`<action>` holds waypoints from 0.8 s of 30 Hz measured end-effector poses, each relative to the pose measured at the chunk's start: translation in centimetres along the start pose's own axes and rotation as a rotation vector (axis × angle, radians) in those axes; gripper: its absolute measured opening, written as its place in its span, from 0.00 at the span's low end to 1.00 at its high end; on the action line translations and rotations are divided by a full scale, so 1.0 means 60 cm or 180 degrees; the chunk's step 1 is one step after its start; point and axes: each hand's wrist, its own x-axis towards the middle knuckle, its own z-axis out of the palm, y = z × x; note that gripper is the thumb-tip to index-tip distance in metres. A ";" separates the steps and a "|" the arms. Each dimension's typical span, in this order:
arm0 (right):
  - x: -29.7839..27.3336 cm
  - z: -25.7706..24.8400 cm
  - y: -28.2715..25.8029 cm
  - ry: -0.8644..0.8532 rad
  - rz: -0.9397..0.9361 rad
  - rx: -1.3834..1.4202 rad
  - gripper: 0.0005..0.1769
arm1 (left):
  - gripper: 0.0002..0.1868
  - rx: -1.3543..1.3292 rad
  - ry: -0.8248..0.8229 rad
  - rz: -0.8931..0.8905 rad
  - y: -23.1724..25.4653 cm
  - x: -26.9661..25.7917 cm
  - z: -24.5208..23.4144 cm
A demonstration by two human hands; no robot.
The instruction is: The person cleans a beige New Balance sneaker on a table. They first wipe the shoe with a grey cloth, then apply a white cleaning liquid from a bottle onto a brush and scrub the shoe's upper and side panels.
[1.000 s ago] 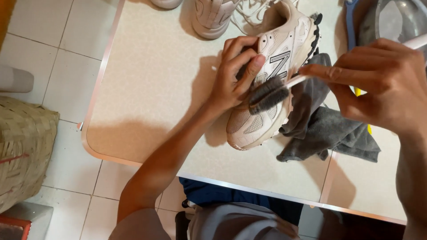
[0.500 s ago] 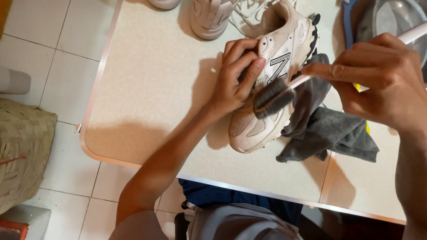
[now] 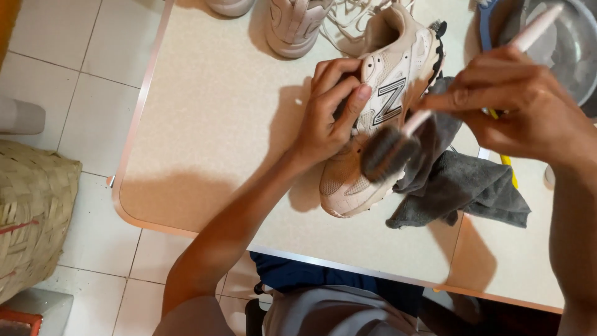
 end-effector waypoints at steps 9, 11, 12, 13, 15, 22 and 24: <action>-0.007 0.012 -0.002 0.0390 -0.0164 -0.0221 0.22 | 0.18 0.0059 0.0100 -0.0090 -0.001 -0.001 -0.003; -0.015 0.020 -0.015 -0.0015 -0.0133 0.0197 0.27 | 0.18 0.0041 0.0094 -0.0050 0.004 -0.001 -0.001; -0.012 0.016 -0.010 -0.0014 -0.0135 0.0198 0.27 | 0.18 0.0043 0.0094 -0.0050 0.001 0.003 -0.003; -0.016 0.014 -0.010 0.0302 -0.0146 -0.0070 0.25 | 0.18 0.0036 0.0120 -0.0054 0.001 0.001 -0.001; -0.026 0.022 -0.017 0.0626 -0.0167 -0.0348 0.23 | 0.18 0.0040 0.0147 -0.0044 0.004 -0.003 0.001; -0.029 0.032 -0.041 0.0357 -0.0144 -0.0388 0.33 | 0.18 0.0086 0.0115 -0.0077 0.009 -0.006 0.001; -0.013 0.032 -0.038 0.0337 -0.0146 -0.0471 0.35 | 0.18 0.0146 0.0152 -0.0017 0.006 0.006 -0.008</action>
